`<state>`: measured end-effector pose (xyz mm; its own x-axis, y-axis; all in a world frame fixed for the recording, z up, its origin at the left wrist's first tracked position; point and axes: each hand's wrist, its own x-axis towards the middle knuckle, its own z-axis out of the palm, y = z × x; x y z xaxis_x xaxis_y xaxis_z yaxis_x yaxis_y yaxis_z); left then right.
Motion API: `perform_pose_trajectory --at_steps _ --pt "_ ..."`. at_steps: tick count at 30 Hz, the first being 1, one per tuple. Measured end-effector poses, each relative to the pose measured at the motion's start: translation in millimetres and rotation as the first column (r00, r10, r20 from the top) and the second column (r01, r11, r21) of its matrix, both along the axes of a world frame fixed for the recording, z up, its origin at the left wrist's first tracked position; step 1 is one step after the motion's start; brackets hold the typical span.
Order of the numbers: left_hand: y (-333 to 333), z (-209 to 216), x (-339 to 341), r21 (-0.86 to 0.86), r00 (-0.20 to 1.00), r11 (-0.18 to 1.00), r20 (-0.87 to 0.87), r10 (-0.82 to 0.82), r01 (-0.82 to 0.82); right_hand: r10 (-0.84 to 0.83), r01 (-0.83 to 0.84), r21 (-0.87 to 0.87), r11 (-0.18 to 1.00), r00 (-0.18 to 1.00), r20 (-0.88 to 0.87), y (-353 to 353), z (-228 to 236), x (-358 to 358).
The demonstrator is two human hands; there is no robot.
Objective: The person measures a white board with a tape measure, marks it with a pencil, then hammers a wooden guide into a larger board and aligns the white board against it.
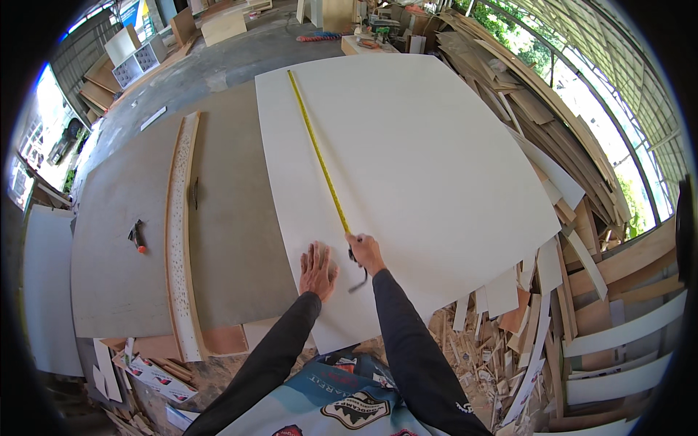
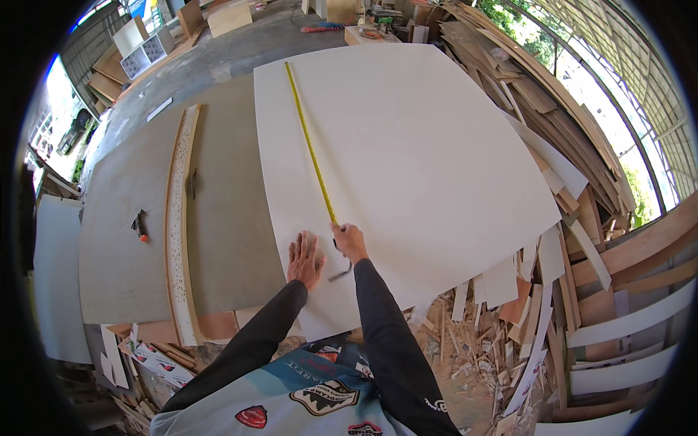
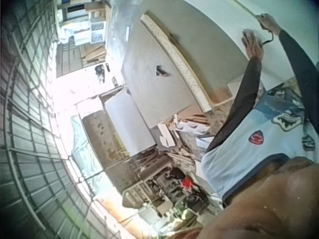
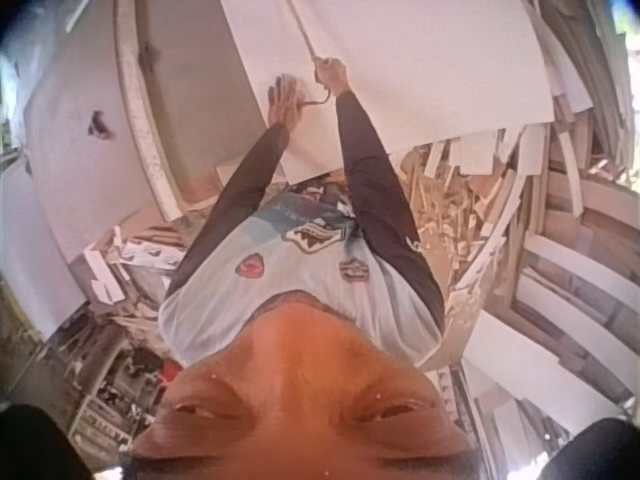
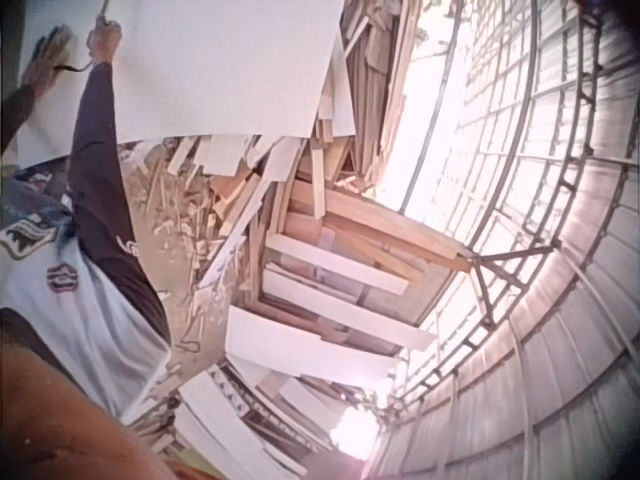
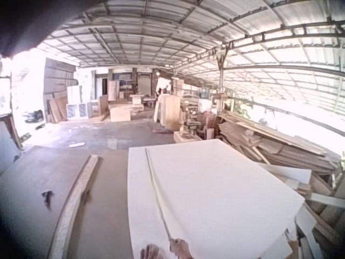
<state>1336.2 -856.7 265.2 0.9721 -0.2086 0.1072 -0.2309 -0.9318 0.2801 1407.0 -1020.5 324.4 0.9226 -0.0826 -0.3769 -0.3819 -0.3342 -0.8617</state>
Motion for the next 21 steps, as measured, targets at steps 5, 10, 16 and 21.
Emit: perform_pose_trajectory --at_steps 5,10,16,21 --pt "1 0 0 0.000 1.000 1.000 0.019 0.009 -0.009 -0.001 0.000 -0.042 0.999 1.000 -0.026 25 6 54" --pt "4 8 0 -0.004 0.999 1.000 0.038 0.009 -0.009 0.012 -0.015 -0.144 0.990 1.000 -0.023 29 -1 76" --pt "-12 7 10 -0.044 0.998 0.999 0.061 -0.024 0.027 -0.008 0.077 -0.315 0.946 0.977 0.214 -6 -33 48" --pt "18 -8 7 -0.018 0.999 1.000 0.031 0.015 -0.014 0.096 -0.038 -0.348 0.937 0.984 0.149 -7 -14 -81"
